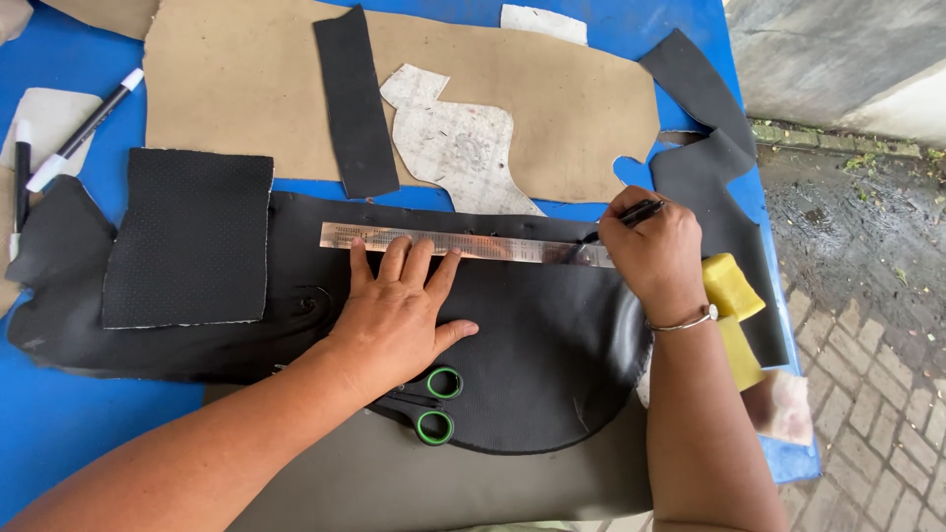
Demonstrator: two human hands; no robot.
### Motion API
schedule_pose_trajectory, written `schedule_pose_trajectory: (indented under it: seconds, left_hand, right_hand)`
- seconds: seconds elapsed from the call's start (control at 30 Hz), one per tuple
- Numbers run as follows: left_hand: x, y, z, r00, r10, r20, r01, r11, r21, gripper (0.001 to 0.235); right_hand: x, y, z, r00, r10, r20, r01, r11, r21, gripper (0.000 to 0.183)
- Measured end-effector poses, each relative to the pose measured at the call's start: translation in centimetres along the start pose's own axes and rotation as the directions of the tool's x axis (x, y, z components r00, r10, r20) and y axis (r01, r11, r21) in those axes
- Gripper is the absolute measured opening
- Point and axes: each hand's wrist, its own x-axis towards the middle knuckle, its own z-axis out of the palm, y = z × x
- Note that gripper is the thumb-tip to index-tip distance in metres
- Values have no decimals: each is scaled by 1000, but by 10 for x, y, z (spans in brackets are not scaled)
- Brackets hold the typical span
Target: Measuring and marking leather pieces with a ruler and pen, and cutting with scissors
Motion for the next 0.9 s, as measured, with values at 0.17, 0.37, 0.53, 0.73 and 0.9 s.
schedule_pose_trajectory:
  seconds: [0.17, 0.37, 0.53, 0.73, 0.9]
  left_hand:
    - [0, 0, -2, 1000, 4, 23, -4, 1000, 10, 84]
    - [-1, 0, -2, 1000, -2, -24, 1, 1000, -29, 86]
    - [-6, 4, -2, 999, -10, -52, 8, 999, -49, 85]
    - [-8, 5, 0, 993, -20, -118, 5, 992, -128, 85]
    - [-10, 6, -2, 993, -28, -117, 18, 996, -86, 89]
  right_hand:
    - [-7, -11, 0, 997, -45, -54, 51, 993, 104, 4]
    - [-2, 3, 8, 991, -97, -88, 99, 995, 18, 2]
    - [-11, -15, 1, 983, -153, -105, 163, 982, 95, 10]
    - [-15, -40, 0, 940, -302, -157, 337, 890, 307, 18]
    - [-31, -93, 1, 987, -62, 146, -86, 560, 824, 19]
